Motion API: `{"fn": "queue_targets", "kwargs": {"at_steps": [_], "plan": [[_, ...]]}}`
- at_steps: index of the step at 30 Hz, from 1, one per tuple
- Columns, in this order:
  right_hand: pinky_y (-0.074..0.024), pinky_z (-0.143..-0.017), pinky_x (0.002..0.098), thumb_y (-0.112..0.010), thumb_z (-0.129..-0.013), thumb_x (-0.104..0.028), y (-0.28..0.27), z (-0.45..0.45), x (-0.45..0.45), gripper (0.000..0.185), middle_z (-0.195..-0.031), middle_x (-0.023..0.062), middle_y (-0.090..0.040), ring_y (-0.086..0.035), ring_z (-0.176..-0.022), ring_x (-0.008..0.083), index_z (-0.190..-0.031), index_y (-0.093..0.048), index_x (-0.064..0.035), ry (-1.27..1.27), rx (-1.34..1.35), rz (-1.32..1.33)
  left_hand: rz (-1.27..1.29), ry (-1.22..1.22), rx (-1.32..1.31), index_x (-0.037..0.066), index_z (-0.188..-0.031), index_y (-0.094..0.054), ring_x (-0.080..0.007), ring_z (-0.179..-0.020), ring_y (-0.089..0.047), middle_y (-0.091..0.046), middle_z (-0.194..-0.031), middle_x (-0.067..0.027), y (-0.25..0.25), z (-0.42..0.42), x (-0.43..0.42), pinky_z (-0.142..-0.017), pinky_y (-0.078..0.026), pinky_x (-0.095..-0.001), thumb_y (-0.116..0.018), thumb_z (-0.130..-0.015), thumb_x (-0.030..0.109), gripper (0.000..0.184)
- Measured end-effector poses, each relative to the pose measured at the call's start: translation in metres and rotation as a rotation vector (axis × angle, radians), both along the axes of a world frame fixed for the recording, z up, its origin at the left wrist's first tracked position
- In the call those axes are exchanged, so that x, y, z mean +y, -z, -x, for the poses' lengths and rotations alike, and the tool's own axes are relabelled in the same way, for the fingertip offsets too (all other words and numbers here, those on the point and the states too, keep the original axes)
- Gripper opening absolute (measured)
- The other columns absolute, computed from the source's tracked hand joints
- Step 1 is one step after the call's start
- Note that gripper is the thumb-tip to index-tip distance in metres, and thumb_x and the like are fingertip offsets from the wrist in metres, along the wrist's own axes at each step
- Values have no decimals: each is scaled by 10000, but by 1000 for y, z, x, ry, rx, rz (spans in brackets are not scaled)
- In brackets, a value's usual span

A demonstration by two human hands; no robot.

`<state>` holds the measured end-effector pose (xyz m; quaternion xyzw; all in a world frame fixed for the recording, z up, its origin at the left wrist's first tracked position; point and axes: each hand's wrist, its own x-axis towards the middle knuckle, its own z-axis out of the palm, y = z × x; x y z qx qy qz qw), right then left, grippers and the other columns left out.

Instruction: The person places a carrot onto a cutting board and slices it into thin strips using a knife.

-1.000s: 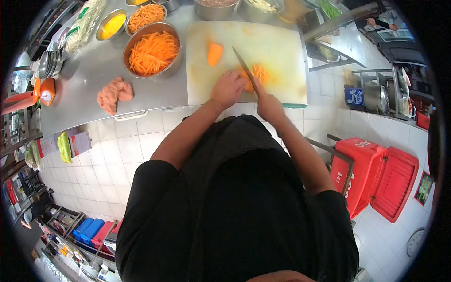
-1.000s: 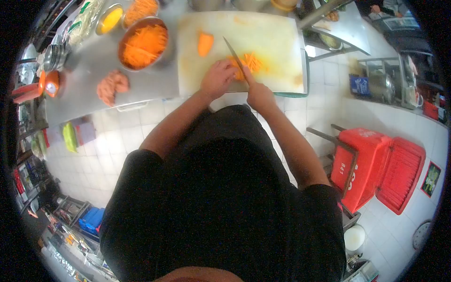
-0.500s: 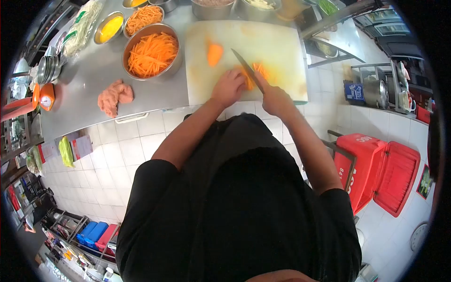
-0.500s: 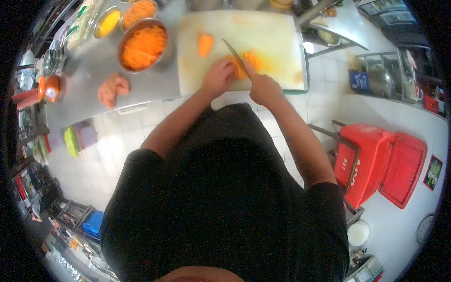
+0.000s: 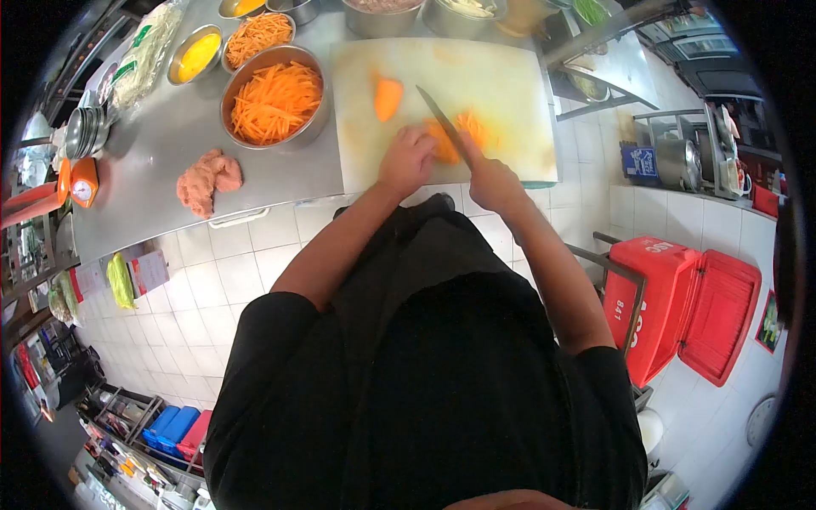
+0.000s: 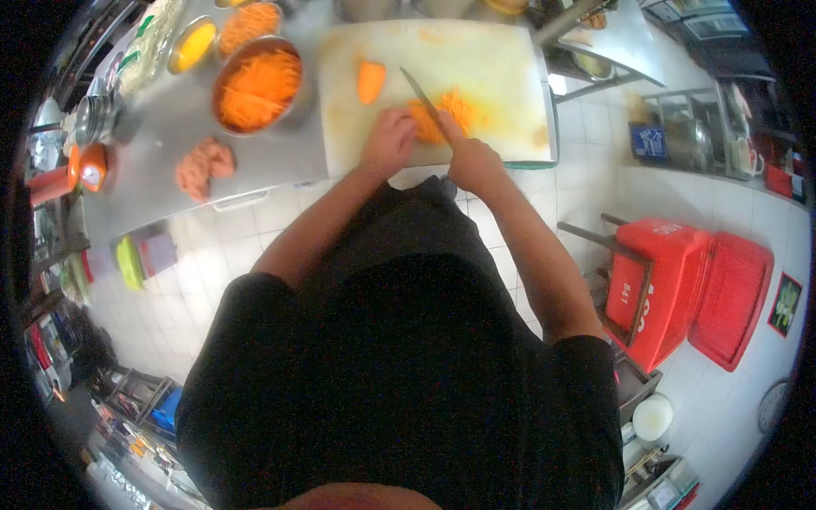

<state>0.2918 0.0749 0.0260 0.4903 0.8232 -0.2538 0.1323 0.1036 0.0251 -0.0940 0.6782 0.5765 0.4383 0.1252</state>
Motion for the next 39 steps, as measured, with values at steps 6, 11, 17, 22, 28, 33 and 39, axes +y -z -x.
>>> {"fn": "queue_targets", "kwargs": {"at_steps": [6,11,17,22,28,33,39], "plan": [[-513,-872,554,-500,-831,37,-24,7,9,896,-978,323,-701,-683,-959,488,-1640,-190,-192,-9,-3,66,27,34,69,54,-1036,-685,-372,-1088,-597,-639,-1120,-144,-2,1,0,-958,-500,-468,-669,-862,63,175],[-546,-822,554,-565,-836,-11,7,2,-5,937,-967,299,-717,-708,-921,460,-1650,-163,-239,34,-23,43,45,33,59,51,-1040,-682,-378,-1100,-592,-637,-1137,-152,-3,5,-2,-965,-498,-473,-662,-871,79,173],[-540,-773,575,-549,-857,-5,25,0,-1,914,-900,294,-708,-700,-865,473,-1643,-172,-279,46,-24,-1,89,50,62,41,-1044,-676,-393,-1112,-591,-634,-1153,-169,-1,3,1,-974,-495,-483,-657,-882,100,174],[-555,-814,558,-612,-832,-32,-6,5,-4,971,-939,282,-720,-711,-916,458,-1650,-150,-276,47,-53,29,81,57,88,41,-1036,-673,-396,-1107,-591,-629,-1157,-173,-1,5,3,-966,-494,-485,-657,-879,100,168],[-529,-768,589,-511,-863,23,22,6,-3,901,-911,288,-710,-697,-854,479,-1643,-171,-274,70,-47,9,49,44,25,52,-1041,-680,-391,-1100,-597,-632,-1137,-160,-1,3,0,-963,-493,-483,-659,-866,84,179],[-548,-800,565,-553,-869,-11,9,6,-7,914,-939,284,-715,-709,-898,459,-1645,-164,-299,58,-29,17,39,41,32,53,-1022,-678,-387,-1098,-600,-633,-1143,-155,-4,4,1,-966,-497,-482,-671,-853,77,171],[-527,-753,588,-519,-871,7,17,3,0,879,-875,303,-701,-694,-828,481,-1638,-190,-269,33,34,-46,44,38,44,60,-1014,-687,-373,-1083,-607,-642,-1134,-143,-1,0,-7,-943,-509,-480,-680,-845,76,170]]}}
